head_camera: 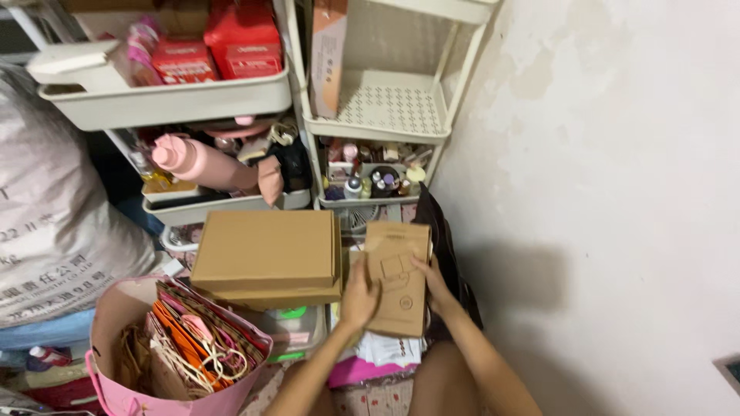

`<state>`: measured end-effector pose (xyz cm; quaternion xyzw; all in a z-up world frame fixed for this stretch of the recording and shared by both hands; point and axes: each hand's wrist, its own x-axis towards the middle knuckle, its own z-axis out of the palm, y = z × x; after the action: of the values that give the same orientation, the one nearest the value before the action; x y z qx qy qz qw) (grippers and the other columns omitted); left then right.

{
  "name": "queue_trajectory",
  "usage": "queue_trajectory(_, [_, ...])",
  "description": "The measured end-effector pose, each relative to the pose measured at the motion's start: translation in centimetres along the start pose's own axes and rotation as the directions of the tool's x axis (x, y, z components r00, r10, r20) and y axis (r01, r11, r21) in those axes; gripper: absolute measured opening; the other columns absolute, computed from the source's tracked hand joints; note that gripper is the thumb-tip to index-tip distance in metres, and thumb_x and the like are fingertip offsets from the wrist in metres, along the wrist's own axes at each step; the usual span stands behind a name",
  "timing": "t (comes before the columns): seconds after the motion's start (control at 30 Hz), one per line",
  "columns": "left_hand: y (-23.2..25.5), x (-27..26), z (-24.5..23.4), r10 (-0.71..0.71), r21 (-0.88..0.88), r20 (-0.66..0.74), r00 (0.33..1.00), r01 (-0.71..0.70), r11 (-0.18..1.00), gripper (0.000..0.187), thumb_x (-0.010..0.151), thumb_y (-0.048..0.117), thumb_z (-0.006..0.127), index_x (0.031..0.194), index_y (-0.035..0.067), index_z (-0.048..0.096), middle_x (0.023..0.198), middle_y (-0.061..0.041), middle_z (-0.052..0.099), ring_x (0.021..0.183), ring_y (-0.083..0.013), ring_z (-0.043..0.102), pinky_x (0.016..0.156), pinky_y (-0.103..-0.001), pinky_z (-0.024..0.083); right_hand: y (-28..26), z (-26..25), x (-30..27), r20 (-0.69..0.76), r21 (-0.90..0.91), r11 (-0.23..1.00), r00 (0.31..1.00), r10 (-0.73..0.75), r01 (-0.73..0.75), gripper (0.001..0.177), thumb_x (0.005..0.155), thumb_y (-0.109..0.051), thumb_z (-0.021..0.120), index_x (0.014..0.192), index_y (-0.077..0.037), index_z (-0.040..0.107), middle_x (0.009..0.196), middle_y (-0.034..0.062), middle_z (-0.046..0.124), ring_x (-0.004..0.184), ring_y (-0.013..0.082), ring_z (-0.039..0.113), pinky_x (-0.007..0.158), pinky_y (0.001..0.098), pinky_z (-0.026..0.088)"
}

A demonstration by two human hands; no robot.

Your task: The person sits on the floor and organizes various items from a white plastic shelf, including boxes, papers, and small containers. They move items between the shelf and the floor, stacking boxes and arranging papers.

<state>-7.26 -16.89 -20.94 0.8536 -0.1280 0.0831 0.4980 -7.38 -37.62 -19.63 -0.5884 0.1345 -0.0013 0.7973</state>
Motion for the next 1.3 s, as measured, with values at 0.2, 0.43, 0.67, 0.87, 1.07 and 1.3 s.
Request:
queue_trajectory(0.2, [-0.6, -1.8, 0.1, -0.053, 0.25, 0.338, 0.94, -0.035, 0.968, 0.096, 0.097, 0.047, 0.063, 0.163, 0.008, 0.006, 0.168, -0.025, 0.004, 0.155, -0.0432, 0.008, 0.126, -0.052, 0.019, 3.5, 2.0, 1.9, -0.057, -0.113, 0.992, 0.997, 0.051, -0.057, 0.086, 0.08, -0.04, 0.076, 0.148, -0.01, 0.032, 0.135, 0.0162, 0.057, 0.122, 0.0281, 0.061, 0.098, 0.0431, 0.053])
queue_trajectory(0.43, [-1.2, -1.2, -0.5, -0.15, 0.432, 0.5, 0.853, -0.096, 0.897, 0.106, 0.091, 0.065, 0.06, 0.164, 0.011, 0.005, 0.17, -0.022, -0.003, 0.157, -0.0411, -0.001, 0.124, -0.059, 0.014, 3.8, 3.0, 2.5, -0.064, -0.144, 0.981, 0.991, 0.12, -0.128, 0.095, 0.079, -0.044, 0.077, 0.152, -0.009, 0.029, 0.138, 0.0178, 0.056, 0.123, 0.0284, 0.062, 0.094, 0.0404, 0.058])
queue_trajectory(0.67, [-1.7, -0.9, -0.3, -0.157, 0.441, 0.473, 0.867, -0.078, 0.894, 0.111, 0.088, 0.069, 0.063, 0.164, 0.011, 0.007, 0.171, -0.021, -0.002, 0.158, -0.0398, 0.001, 0.124, -0.059, 0.014, 4.6, 2.9, 4.0, -0.159, -0.386, 0.911, 0.983, 0.09, -0.146, 0.09, 0.081, -0.047, 0.075, 0.153, -0.009, 0.037, 0.138, 0.0235, 0.052, 0.123, 0.0337, 0.06, 0.096, 0.0451, 0.057])
queue_trajectory(0.87, [-2.3, 0.5, -0.7, -0.172, 0.449, 0.5, 0.849, -0.084, 0.89, 0.122, 0.082, 0.068, 0.072, 0.164, 0.008, 0.004, 0.169, -0.024, -0.004, 0.157, -0.0412, -0.002, 0.127, -0.05, 0.011, 6.5, 1.9, 5.9, -0.203, -0.658, 0.731, 0.977, 0.059, -0.181, 0.08, 0.089, -0.048, 0.069, 0.155, -0.015, 0.04, 0.141, 0.0233, 0.048, 0.126, 0.0341, 0.053, 0.101, 0.0428, 0.05])
queue_trajectory(1.07, [-2.6, 0.5, -0.9, -0.203, 0.496, 0.528, 0.825, -0.106, 0.862, 0.127, 0.077, 0.066, 0.077, 0.164, 0.009, 0.003, 0.17, -0.022, -0.005, 0.158, -0.0395, -0.001, 0.128, -0.045, 0.009, 8.0, 0.3, 7.3, -0.076, -0.551, 0.827, 0.993, 0.087, -0.114, 0.055, 0.088, -0.026, 0.065, 0.137, -0.003, 0.059, 0.12, 0.0178, 0.074, 0.107, 0.027, 0.073, 0.093, 0.0371, 0.056])
queue_trajectory(1.3, [0.3, 3.0, -2.5, -0.176, 0.566, 0.505, 0.845, -0.169, 0.807, 0.123, 0.075, 0.062, 0.076, 0.164, 0.011, 0.009, 0.171, -0.02, 0.003, 0.157, -0.0381, 0.006, 0.122, -0.052, 0.025, 6.0, 0.4, 9.7, 0.039, -0.385, 0.922, 0.997, 0.066, -0.046, 0.055, 0.085, -0.013, 0.066, 0.138, 0.0, 0.058, 0.121, 0.0214, 0.072, 0.107, 0.0296, 0.07, 0.091, 0.0394, 0.056])
